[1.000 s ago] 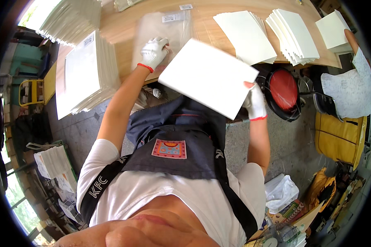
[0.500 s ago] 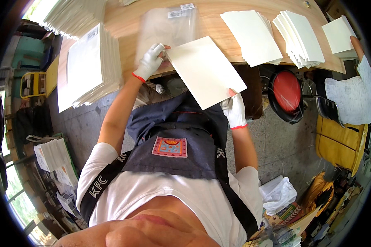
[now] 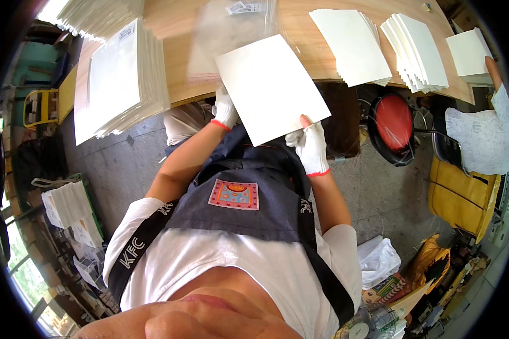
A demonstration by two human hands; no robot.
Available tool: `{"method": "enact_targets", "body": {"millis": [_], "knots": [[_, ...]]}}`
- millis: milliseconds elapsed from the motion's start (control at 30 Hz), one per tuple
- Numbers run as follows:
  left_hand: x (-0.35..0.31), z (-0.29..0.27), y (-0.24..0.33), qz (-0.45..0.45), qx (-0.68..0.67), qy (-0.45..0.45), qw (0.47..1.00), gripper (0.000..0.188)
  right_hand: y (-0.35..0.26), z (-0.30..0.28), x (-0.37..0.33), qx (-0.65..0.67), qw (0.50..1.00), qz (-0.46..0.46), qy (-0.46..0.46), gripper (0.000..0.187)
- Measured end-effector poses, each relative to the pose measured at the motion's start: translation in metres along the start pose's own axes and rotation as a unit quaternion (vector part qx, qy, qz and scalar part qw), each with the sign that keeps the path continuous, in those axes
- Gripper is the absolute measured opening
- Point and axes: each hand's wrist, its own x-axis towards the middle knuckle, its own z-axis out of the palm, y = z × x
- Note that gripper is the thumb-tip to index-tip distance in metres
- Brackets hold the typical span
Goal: The person repeatedly picks up white rectangular sheets and places them into clear plastic bags on a wooden table. The person wears white gloves and a KFC apron while performing this repetitive packaging task in a workspace with stacks of materials.
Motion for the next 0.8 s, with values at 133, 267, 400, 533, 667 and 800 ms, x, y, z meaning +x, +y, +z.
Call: {"method": "enact_targets", "body": {"millis": [133, 267, 400, 533, 667, 800], "knots": [[-0.037, -0.022, -0.021, -0.055, 0.074, -0.046, 0.995, 0.023, 0.023, -0.001, 0.019, -0.012, 0.998, 0.046, 0.049, 0.024], [-0.052, -0.043, -0.02, -0.177, 0.069, -0.098, 0.977, 0.023, 0.062, 0.018, 0.04, 0.274, 0.96, 0.048, 0.015, 0.043], [-0.039, -0.054, -0.002, -0.222, 0.061, -0.066, 0.971, 0.025, 0.069, 0.041, 0.045, 0.19, 0.978, 0.057, -0.073, 0.047], [-0.04, -0.075, 0.019, -0.231, 0.072, -0.022, 0.97, 0.027, 0.047, 0.06, 0.045, -0.193, 0.968, 0.064, -0.148, 0.038], [-0.034, -0.095, 0.031, -0.173, 0.129, -0.027, 0.976, 0.026, 0.051, 0.089, 0.065, -0.583, 0.776, -0.096, -0.222, 0.021], [-0.03, -0.107, 0.03, -0.183, 0.102, -0.046, 0.977, 0.027, 0.074, 0.11, 0.082, -0.807, 0.483, -0.229, -0.252, 0.018]]}}
